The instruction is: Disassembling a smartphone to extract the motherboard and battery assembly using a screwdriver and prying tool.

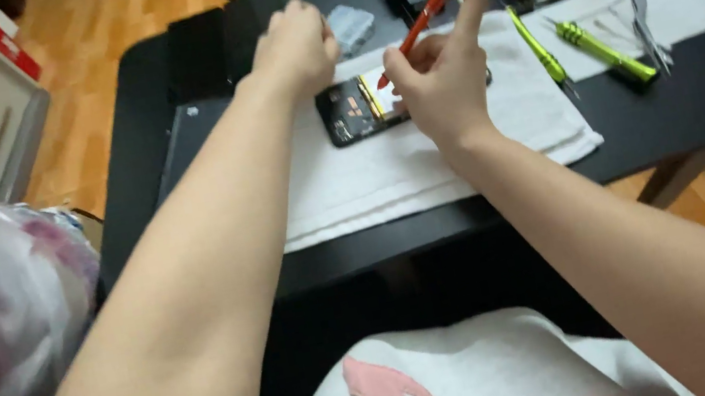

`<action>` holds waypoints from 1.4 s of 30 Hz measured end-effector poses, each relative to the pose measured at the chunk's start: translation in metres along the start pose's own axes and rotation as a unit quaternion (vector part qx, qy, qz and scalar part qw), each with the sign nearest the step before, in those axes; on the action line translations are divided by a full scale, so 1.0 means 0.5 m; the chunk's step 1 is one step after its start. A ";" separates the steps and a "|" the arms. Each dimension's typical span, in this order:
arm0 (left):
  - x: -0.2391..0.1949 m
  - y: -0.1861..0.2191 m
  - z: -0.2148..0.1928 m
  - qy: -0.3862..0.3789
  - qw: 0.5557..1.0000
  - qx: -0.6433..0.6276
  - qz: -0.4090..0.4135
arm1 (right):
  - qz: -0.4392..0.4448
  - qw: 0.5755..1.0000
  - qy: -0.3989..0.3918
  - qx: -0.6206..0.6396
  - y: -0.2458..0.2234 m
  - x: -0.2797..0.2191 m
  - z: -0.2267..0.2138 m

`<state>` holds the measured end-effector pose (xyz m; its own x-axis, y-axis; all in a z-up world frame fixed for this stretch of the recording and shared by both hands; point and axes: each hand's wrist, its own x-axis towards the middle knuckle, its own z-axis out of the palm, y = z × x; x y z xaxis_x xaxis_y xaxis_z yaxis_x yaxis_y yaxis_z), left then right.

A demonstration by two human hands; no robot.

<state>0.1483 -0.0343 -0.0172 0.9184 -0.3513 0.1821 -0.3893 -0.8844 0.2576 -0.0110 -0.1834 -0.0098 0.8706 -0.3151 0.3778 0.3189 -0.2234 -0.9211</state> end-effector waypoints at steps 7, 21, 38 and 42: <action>0.039 -0.029 0.051 0.064 0.993 0.065 0.079 | -0.017 1.000 -0.003 -0.011 0.019 0.007 -0.001; 0.059 -0.047 0.060 0.049 0.951 0.233 0.198 | -0.026 1.000 0.003 0.003 0.027 0.009 0.002; -0.194 -0.046 0.060 0.164 0.950 -0.266 -0.018 | -0.167 0.981 -0.101 0.008 0.042 -0.006 0.000; -0.250 0.026 -0.001 0.082 0.942 -0.302 -0.119 | -0.172 0.977 -0.121 -0.039 -0.003 -0.022 0.000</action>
<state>0.0282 -0.0016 -0.0364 0.9809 -0.0688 0.1820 -0.1878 -0.5786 0.7937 -0.0211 -0.1797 -0.0125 0.7831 0.0157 0.6217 0.5867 -0.3503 -0.7301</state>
